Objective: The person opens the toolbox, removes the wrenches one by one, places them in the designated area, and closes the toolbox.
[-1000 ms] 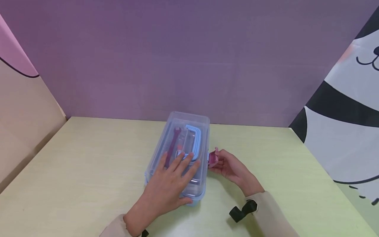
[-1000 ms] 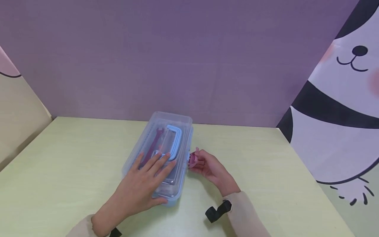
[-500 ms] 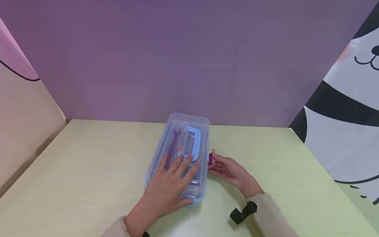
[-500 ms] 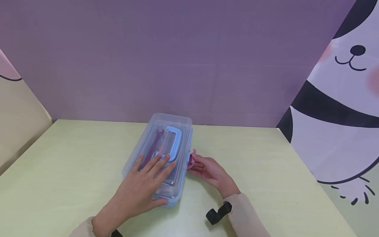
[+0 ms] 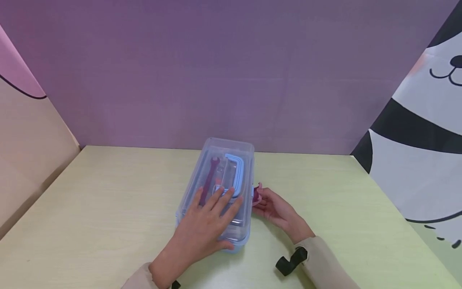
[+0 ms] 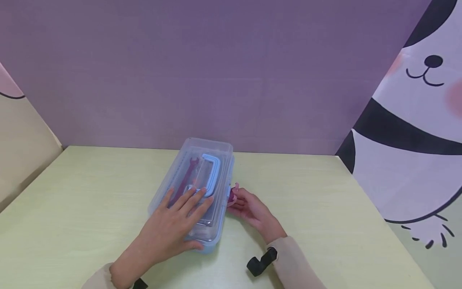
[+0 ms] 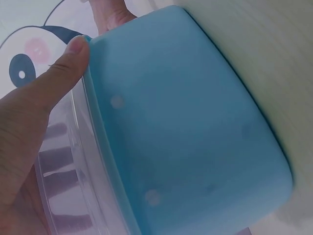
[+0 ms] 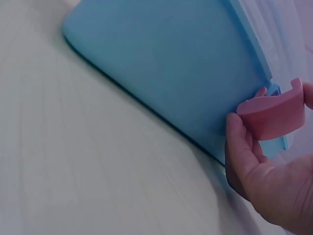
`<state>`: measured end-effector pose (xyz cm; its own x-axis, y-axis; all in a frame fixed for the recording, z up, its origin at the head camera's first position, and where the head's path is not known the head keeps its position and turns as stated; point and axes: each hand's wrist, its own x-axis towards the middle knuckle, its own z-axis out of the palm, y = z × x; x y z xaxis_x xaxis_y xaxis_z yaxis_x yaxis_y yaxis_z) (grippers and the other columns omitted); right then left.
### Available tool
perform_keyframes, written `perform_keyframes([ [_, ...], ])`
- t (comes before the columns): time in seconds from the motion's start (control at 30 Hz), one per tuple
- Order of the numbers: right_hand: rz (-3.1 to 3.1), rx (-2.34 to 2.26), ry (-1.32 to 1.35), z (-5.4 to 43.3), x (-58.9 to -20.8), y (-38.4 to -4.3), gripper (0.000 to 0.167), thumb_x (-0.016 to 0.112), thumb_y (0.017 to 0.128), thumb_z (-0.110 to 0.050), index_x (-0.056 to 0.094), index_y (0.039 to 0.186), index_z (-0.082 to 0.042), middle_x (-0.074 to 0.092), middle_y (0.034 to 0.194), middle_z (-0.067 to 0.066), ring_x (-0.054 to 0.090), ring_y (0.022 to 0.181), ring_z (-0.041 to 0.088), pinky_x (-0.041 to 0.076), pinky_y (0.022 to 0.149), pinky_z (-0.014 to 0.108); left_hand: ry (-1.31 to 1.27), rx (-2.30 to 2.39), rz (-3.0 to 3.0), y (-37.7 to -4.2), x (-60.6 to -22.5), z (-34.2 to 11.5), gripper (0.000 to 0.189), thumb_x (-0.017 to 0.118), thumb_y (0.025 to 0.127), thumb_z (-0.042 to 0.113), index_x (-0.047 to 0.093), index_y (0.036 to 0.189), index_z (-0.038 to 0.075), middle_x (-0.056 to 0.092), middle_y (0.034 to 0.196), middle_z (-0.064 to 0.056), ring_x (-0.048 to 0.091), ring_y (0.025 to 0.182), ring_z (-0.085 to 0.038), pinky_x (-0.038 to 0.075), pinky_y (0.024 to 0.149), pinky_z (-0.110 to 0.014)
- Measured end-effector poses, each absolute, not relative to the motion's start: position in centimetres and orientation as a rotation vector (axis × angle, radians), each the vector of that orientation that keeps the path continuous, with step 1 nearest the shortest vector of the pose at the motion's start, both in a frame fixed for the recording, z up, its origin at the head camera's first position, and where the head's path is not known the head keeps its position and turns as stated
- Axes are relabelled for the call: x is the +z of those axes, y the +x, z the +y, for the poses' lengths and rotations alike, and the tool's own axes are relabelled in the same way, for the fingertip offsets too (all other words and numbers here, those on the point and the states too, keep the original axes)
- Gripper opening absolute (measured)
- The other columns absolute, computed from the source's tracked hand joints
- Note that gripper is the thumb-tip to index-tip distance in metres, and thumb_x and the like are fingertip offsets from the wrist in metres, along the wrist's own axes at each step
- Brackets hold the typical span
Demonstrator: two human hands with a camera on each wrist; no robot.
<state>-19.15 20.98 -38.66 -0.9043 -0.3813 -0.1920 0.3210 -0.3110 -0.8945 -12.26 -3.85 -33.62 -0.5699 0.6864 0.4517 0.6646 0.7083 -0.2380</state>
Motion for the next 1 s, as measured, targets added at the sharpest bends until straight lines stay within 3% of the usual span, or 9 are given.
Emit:
perform_keyframes([
  [0.6,1.414,-2.279,-0.085,21.1,-38.9,-19.4,0.020,0.035,0.100,-0.010,0.055,0.099,-0.009,0.067,0.094,0.004,0.065,0.089,0.012,0.056,0.087,0.029,-1.043,-0.054,-2.392,-12.5,-32.7,-4.6,0.099,0.069,0.065,0.070,0.043,0.142,0.014,0.047,0.145,-0.008,0.048,0.130,-0.028,0.042,0.101,-0.059],
  [0.77,1.390,-2.284,-0.090,21.2,-38.9,-19.4,0.020,0.035,0.101,-0.011,0.055,0.101,-0.010,0.068,0.096,0.004,0.065,0.090,0.013,0.056,0.088,0.030,-1.097,0.000,-2.308,-12.5,-32.5,-4.7,0.094,0.072,0.067,0.066,0.045,0.140,0.012,0.048,0.145,-0.007,0.048,0.130,-0.024,0.044,0.102,-0.054],
  [1.0,1.405,-2.281,-0.067,21.3,-38.7,-19.2,0.019,0.038,0.101,-0.015,0.057,0.102,-0.011,0.068,0.097,0.003,0.065,0.090,0.013,0.056,0.089,0.030,-1.204,0.065,-2.184,-12.5,-32.2,-4.8,0.082,0.075,0.073,0.056,0.044,0.141,0.022,0.047,0.145,-0.006,0.046,0.132,-0.023,0.044,0.104,-0.051],
])
